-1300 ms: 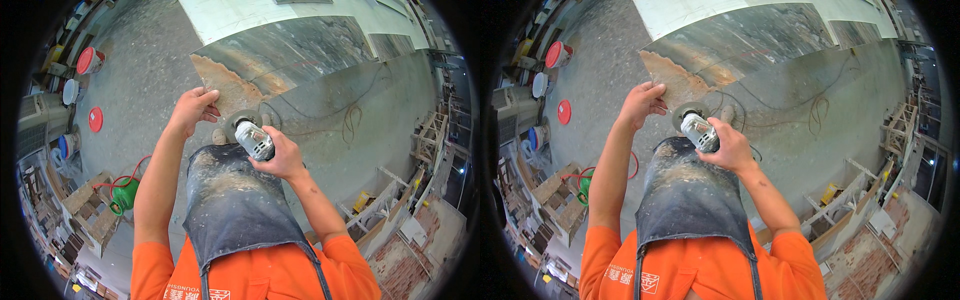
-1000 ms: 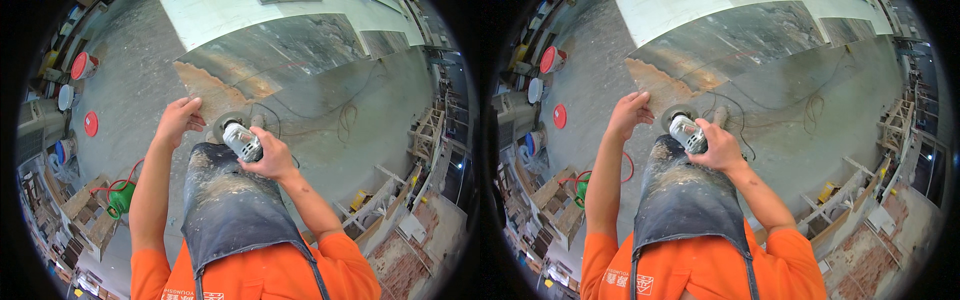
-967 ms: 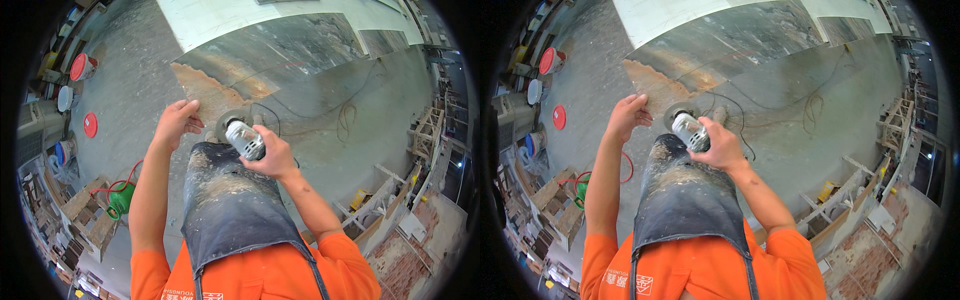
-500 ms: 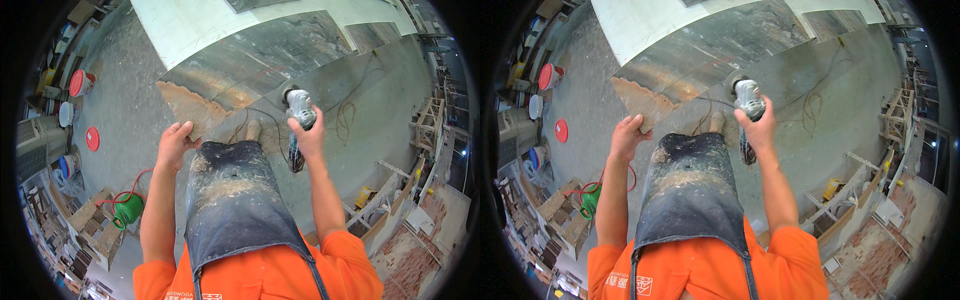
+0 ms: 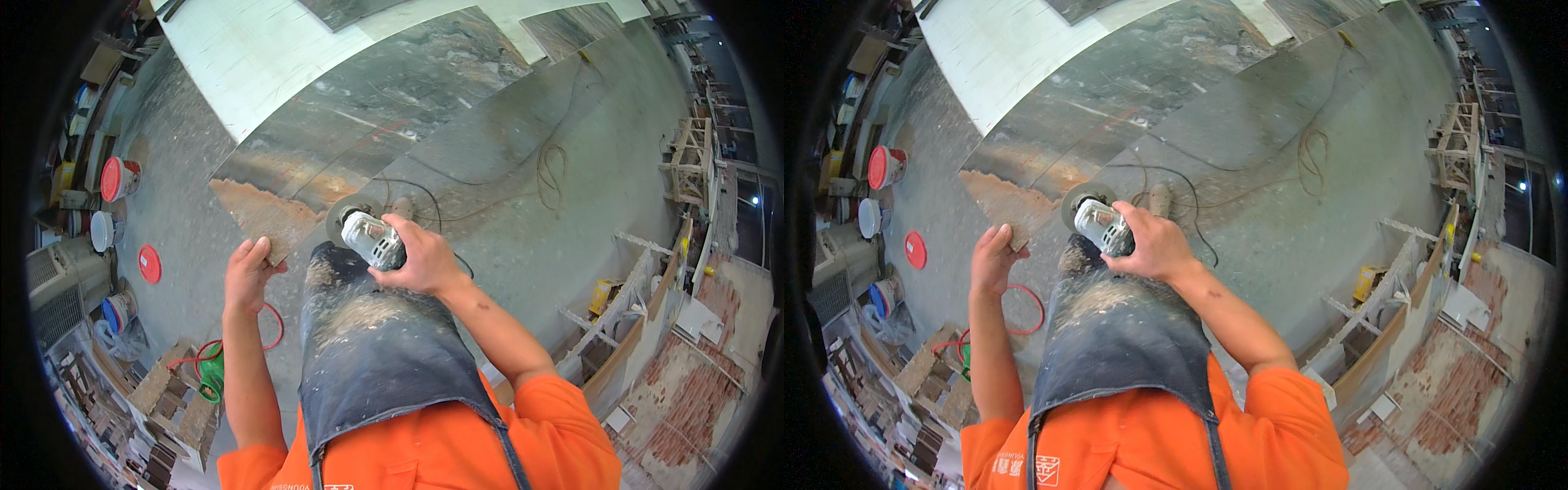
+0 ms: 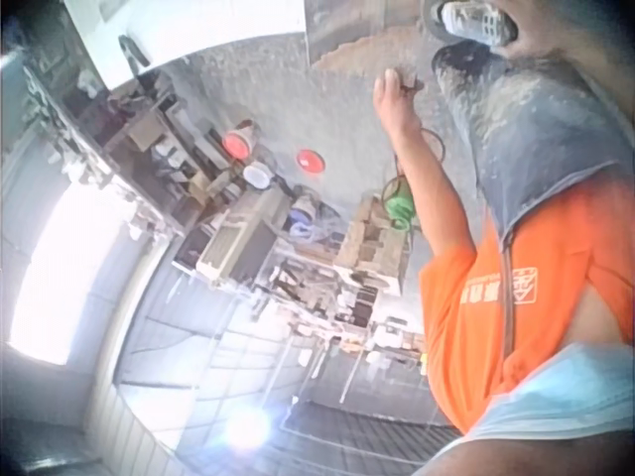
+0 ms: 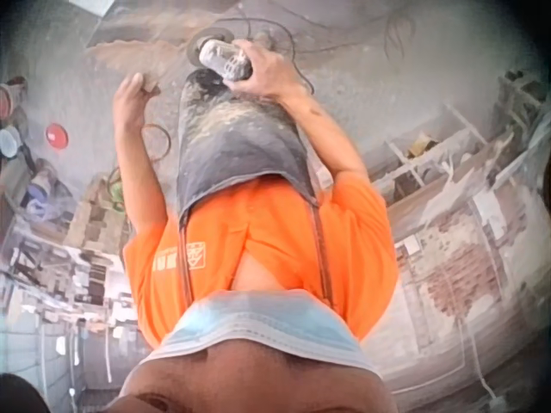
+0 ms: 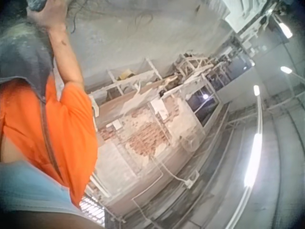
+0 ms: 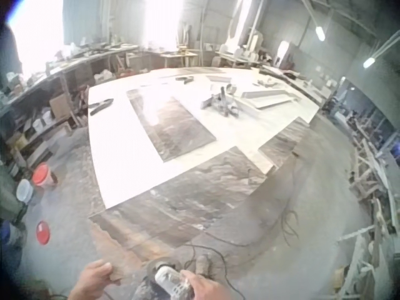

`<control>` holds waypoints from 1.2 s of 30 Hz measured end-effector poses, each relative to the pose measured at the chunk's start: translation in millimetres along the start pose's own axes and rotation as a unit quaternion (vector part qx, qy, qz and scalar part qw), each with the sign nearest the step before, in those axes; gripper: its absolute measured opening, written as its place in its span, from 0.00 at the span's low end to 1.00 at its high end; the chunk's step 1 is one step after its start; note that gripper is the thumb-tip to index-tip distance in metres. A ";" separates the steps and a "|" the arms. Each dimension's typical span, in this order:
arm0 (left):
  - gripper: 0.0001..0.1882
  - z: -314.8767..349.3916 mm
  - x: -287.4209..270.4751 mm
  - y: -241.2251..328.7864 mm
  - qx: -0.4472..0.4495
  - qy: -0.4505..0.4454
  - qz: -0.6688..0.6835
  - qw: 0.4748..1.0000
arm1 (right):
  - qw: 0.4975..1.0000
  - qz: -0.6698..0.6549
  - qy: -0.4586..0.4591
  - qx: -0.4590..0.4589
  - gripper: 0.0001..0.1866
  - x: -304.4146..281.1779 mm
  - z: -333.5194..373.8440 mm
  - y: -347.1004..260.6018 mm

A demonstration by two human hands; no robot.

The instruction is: The person grinds the edges of a large stone tile with an angle grinder, then positions a white trim strip along the tile edge. The person applies adhesive with a putty knife to the trim strip and presses it onto the stone tile edge.

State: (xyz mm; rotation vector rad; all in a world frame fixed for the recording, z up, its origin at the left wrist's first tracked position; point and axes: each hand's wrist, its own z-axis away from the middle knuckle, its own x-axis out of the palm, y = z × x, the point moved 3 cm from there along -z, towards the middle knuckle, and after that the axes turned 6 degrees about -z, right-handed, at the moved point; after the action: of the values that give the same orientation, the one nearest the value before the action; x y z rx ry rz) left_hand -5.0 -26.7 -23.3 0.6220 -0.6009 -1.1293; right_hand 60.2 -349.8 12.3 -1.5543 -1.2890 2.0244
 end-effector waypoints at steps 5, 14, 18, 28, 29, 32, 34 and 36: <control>0.11 2.0 0.2 2.3 0.005 0.007 0.015 1.000 | 0.996 -0.007 0.057 0.072 0.47 -40.5 -18.7 41.3; 0.08 13.0 -12.1 -0.4 -0.015 0.055 -0.008 0.998 | 0.959 -0.075 0.202 0.184 0.46 -160.1 -66.1 129.8; 0.10 14.8 -12.6 0.0 -0.037 0.076 -0.020 0.996 | 0.939 -0.106 0.258 0.200 0.48 -203.7 -83.4 175.2; 0.12 20.0 -7.1 6.7 -0.064 0.091 -0.028 0.993 | 0.827 -0.271 0.402 0.286 0.44 -232.0 -76.8 270.5; 0.12 21.8 -6.2 7.4 -0.066 0.098 -0.027 0.993 | 0.808 -0.309 0.419 0.276 0.43 -225.5 -67.8 273.2; 0.14 26.5 -22.6 11.7 -0.048 0.123 -0.032 0.991 | 0.770 -0.381 0.434 0.271 0.38 -200.0 -31.9 278.8; 0.19 23.5 -23.9 37.9 -0.030 0.243 -0.140 0.959 | 0.759 -0.376 0.442 0.295 0.38 -184.7 -6.1 267.7; 0.22 22.6 -45.9 58.1 0.040 0.273 -0.202 0.940 | 0.751 -0.409 0.413 0.314 0.39 -171.0 6.3 227.2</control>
State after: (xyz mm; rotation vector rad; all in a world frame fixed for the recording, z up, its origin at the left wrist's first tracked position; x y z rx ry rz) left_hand 1.1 30.7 28.2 1.1161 -0.0353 -1.2412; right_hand 184.2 -596.3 -56.6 -1.0224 -0.6063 0.8467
